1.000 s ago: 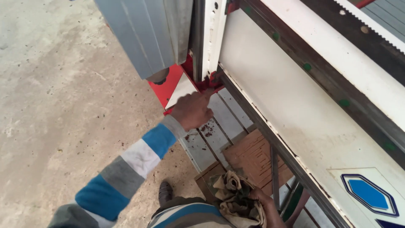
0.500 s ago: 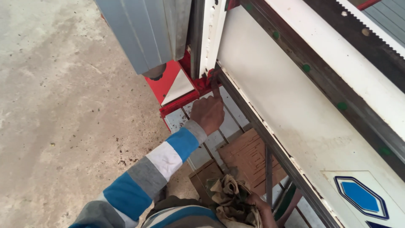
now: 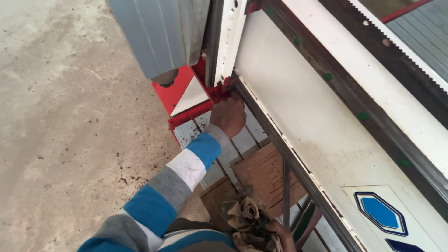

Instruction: The person uses a screwdriver to remove a long metal rod from a machine, wipes the internal components with a cloth, and then reinserts the rod, tightening it back into place.

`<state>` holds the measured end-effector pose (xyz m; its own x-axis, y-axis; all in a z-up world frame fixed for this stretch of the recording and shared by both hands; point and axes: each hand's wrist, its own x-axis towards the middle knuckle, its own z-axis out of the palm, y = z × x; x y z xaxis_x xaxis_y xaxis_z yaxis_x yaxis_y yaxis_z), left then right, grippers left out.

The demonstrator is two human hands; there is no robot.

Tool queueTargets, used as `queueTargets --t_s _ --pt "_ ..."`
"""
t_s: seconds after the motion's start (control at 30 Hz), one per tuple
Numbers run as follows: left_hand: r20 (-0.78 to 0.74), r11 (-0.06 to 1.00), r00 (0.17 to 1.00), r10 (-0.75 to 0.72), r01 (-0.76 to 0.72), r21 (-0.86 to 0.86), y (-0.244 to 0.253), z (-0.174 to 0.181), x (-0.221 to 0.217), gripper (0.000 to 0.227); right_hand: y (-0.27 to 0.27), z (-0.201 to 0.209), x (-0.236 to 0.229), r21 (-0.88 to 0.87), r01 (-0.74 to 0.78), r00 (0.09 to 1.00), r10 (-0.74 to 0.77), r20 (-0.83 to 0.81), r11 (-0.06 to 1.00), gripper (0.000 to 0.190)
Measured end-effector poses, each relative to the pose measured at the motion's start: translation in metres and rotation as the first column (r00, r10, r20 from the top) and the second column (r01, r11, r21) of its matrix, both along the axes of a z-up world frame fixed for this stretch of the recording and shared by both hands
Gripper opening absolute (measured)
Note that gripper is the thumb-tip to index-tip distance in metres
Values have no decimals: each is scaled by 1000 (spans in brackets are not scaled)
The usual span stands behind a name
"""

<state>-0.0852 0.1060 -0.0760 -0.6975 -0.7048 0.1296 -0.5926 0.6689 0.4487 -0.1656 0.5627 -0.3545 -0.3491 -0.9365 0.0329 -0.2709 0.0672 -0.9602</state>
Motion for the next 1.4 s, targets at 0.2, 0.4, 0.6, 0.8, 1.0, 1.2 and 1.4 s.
queueTargets --t_s 0.2,0.4,0.6,0.8,1.0,1.2,1.4 --pt "-179 975 983 -43 81 207 4 22 50 78 79 -157 -26 108 62 994 -71 80 992 7" --pt "-398 897 904 -157 299 325 -32 -5 61 73 -20 -39 -18 -43 -31 997 33 64 999 11" --pt "21 887 973 -229 200 416 -44 58 82 71 -35 -32 -16 13 -33 999 32 42 999 11" --pt "196 927 939 -284 216 307 -56 70 105 66 -2 -166 -73 125 -5 988 -15 155 992 13" --pt "251 947 920 -301 258 189 -52 95 116 60 -49 -66 -30 101 -32 999 29 30 994 15" --pt "278 972 939 -200 225 -60 -51 75 93 39 9 -165 -43 -2 52 998 -52 -31 999 10" --pt "410 935 892 -191 292 -202 -44 70 67 11 1 -88 -29 37 -62 958 49 281 997 11"
